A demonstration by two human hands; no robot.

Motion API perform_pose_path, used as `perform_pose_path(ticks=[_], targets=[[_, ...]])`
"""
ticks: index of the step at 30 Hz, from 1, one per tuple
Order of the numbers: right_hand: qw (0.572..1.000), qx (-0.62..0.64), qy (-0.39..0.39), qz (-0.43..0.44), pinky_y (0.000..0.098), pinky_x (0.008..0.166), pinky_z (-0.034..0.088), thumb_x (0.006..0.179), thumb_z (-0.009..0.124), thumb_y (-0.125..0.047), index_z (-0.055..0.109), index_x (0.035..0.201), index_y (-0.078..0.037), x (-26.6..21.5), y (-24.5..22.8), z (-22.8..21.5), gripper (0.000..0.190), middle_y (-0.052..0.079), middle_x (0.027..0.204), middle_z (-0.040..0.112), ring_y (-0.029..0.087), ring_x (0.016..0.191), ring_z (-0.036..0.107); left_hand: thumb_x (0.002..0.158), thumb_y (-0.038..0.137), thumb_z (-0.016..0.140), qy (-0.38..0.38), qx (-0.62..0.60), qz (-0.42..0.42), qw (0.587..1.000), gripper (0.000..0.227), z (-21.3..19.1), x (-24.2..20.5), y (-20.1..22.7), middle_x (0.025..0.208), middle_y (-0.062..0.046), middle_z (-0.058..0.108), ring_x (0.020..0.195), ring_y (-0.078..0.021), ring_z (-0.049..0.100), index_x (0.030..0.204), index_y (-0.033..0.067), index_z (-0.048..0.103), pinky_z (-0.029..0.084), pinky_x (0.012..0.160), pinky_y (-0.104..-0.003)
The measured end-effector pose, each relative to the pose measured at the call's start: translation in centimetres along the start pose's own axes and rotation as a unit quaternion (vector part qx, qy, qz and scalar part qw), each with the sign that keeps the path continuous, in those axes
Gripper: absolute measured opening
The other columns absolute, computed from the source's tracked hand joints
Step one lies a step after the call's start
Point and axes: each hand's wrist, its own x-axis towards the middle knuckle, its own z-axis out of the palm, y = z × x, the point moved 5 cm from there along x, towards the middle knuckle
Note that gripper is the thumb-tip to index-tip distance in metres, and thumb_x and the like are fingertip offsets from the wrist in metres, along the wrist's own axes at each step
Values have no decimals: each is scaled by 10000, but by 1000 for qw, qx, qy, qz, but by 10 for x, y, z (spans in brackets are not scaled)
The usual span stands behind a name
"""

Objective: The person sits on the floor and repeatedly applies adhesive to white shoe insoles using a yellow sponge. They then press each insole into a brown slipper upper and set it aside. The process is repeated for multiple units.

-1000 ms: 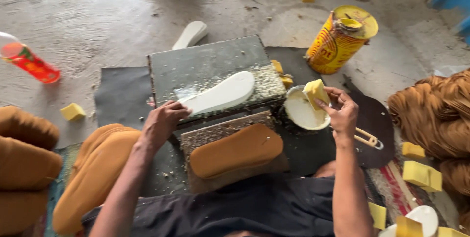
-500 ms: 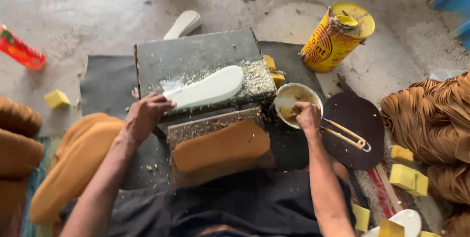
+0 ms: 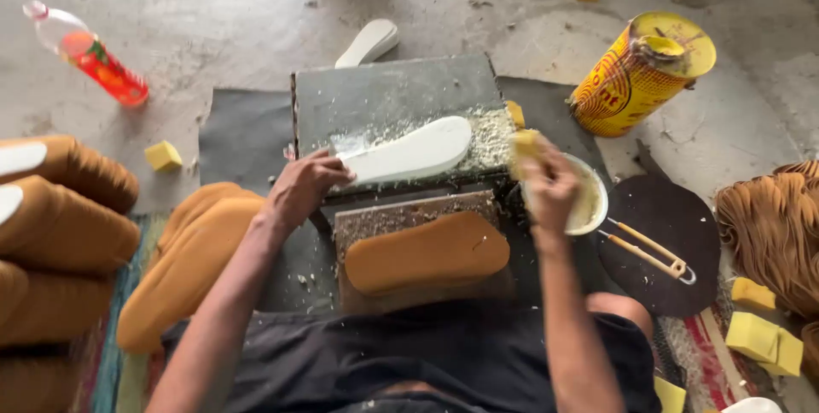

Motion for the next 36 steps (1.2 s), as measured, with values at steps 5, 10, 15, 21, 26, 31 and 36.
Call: perform_pose_path(ticks=[5,10,15,21,26,31,36], targets=[[974,-134,-55,-174,362,718,569,859,731,-99,728,1041,-9,-47,-92,122,203,112,915,715,233,871,682,740,-93,656,19,16,24,999,384,1,-3,0,1058,-15,749,973,-233,651,1026,113,806,557,833,-360],[934,-208,-109,-267,425,769,526,988,682,-23,747,1005,-42,-24,-42,143,70,109,907,695,276,824,633,703,-55,661,19,2,17,1000,410,-5,-7,3,1060,-28,746,978,-226,644,1061,92,796,556,835,-353],[939,-231,-6,-254,404,697,524,974,734,-82,762,1042,-101,8,-34,118,76,106,919,676,256,808,629,830,60,714,43,-8,55,998,155,6,-12,1,1085,-45,741,969,-257,680,967,107,766,562,829,-369],[904,-210,-63,-368,433,731,490,821,688,-24,711,1018,-146,-29,-40,177,233,142,974,634,293,858,617,816,51,718,18,-41,-26,999,257,2,-1,6,1004,-75,719,850,-294,713,1068,75,761,575,733,-397],[914,-255,-22,-315,461,642,481,913,832,-102,705,981,-73,43,-5,113,147,113,801,637,297,694,589,827,-35,665,42,-85,-36,995,279,-4,-12,13,1044,-67,721,829,-316,716,1078,67,734,568,691,-416],[924,-264,-77,-265,463,812,545,885,740,-45,711,1130,-96,-26,-61,88,252,148,971,639,324,915,647,808,-56,627,48,-54,-53,996,315,14,-10,-2,1015,-61,710,802,-299,723,1067,88,734,576,713,-419],[921,-284,-49,-263,450,818,539,851,742,-101,782,1162,-141,-31,-83,90,316,144,1002,682,320,930,662,852,27,680,54,-47,-43,997,163,4,-9,12,994,-87,694,758,-337,692,1004,74,716,546,650,-446]])
